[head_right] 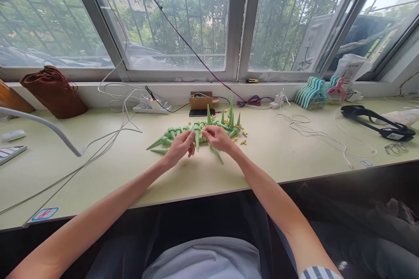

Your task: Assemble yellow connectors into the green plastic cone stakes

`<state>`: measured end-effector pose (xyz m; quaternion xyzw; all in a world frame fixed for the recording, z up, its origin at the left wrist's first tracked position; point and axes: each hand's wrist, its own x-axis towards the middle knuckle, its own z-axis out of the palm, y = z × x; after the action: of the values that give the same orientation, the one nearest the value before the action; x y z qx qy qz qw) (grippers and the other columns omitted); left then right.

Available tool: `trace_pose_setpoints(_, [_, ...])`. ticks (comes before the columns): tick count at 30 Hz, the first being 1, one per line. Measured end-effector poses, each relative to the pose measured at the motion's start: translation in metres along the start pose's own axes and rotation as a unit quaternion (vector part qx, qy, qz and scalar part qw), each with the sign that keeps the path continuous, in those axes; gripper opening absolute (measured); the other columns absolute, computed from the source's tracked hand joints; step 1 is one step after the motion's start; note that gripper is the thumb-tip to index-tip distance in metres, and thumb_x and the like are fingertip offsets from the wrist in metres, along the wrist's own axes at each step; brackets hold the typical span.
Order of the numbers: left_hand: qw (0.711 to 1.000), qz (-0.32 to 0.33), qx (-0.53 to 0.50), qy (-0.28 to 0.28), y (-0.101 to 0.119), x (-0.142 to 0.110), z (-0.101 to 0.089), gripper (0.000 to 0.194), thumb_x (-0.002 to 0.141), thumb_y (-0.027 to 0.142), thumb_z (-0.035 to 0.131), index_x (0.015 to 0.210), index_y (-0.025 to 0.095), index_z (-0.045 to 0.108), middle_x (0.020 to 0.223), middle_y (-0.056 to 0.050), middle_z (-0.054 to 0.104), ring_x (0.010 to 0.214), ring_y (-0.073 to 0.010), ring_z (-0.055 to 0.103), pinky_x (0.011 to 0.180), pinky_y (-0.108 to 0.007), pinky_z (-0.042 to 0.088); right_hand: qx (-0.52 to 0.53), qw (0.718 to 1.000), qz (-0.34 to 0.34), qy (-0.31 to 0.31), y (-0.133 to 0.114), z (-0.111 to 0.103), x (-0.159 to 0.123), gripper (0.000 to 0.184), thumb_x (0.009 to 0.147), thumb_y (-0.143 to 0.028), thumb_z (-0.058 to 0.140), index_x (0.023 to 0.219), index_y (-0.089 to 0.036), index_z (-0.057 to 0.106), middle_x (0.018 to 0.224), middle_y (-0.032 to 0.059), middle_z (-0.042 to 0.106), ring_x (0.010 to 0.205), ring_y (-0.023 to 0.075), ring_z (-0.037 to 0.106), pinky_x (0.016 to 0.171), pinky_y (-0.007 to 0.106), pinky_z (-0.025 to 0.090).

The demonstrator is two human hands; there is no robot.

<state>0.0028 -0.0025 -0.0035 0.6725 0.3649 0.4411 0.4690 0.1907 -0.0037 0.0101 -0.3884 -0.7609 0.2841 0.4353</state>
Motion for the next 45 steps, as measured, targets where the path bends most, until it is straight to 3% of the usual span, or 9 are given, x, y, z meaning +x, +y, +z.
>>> trace_pose_setpoints(4, [0.999,0.028,0.037,0.004,-0.003,0.000,-0.002,0.043,0.090,0.061,0.054,0.082,0.019,0.049,0.072,0.001,0.062,0.038,-0.0069,0.052,0.033,-0.021,0.038,0.001,1.000,0.007,0.000,0.001,0.000,0.000,0.034,0.092,-0.045,0.049,0.069,-0.021,0.046,0.055,-0.0030,0.045,0.052,0.0124,0.042,0.052,0.026,0.034])
trace_pose_setpoints(14, [0.994,0.064,0.084,0.033,-0.007,0.000,-0.004,0.035,0.087,0.053,0.060,0.093,0.020,0.054,0.087,-0.002,0.063,0.042,-0.0066,0.051,0.038,-0.022,0.041,0.013,0.999,0.031,-0.009,0.001,0.000,0.000,0.035,0.093,-0.046,0.048,0.068,-0.022,0.040,0.051,-0.0046,0.040,0.047,0.0125,0.043,0.049,0.026,0.033])
trace_pose_setpoints(23, [0.989,0.071,0.108,0.065,-0.002,-0.002,0.000,0.034,0.087,0.047,0.062,0.108,0.022,0.054,0.088,0.000,0.061,0.042,-0.0069,0.053,0.039,-0.022,0.040,0.061,0.998,0.023,0.006,0.004,0.003,0.001,0.037,0.093,-0.051,0.049,0.070,-0.022,0.041,0.054,-0.0048,0.040,0.046,0.0115,0.044,0.047,0.026,0.034])
trace_pose_setpoints(27, [0.993,0.065,0.059,0.081,0.003,-0.002,0.002,0.033,0.087,0.051,0.061,0.086,0.020,0.052,0.070,0.003,0.056,0.039,-0.0073,0.050,0.037,-0.021,0.037,0.062,0.997,0.020,0.028,0.007,0.003,0.002,0.040,0.092,-0.058,0.048,0.074,-0.023,0.042,0.056,-0.0042,0.042,0.046,0.0114,0.042,0.047,0.026,0.036])
trace_pose_setpoints(31, [0.998,0.007,-0.029,0.050,0.007,0.000,0.001,0.052,0.090,0.062,0.051,0.064,0.017,0.053,0.053,0.000,0.051,0.036,-0.0097,0.047,0.035,-0.024,0.035,0.046,0.999,0.009,0.022,0.005,0.001,0.001,0.040,0.092,-0.057,0.049,0.074,-0.022,0.044,0.056,-0.0035,0.043,0.050,0.0122,0.042,0.050,0.026,0.036])
trace_pose_setpoints(38, [0.989,-0.098,-0.106,0.019,0.008,0.001,-0.002,0.066,0.088,0.070,0.048,0.057,0.013,0.060,0.052,-0.006,0.056,0.038,-0.0109,0.049,0.037,-0.024,0.037,0.029,0.999,-0.027,-0.015,0.001,0.002,-0.002,0.036,0.093,-0.050,0.052,0.075,-0.020,0.052,0.059,-0.0032,0.042,0.054,0.0112,0.039,0.051,0.025,0.032])
trace_pose_setpoints(45, [0.989,-0.113,-0.094,-0.008,0.008,0.001,-0.004,0.069,0.089,0.069,0.046,0.054,0.011,0.062,0.051,-0.008,0.058,0.039,-0.0111,0.049,0.038,-0.023,0.035,0.032,0.998,-0.045,-0.021,0.004,0.003,-0.001,0.034,0.093,-0.048,0.053,0.075,-0.019,0.053,0.060,-0.0030,0.042,0.054,0.0109,0.037,0.052,0.025,0.031])
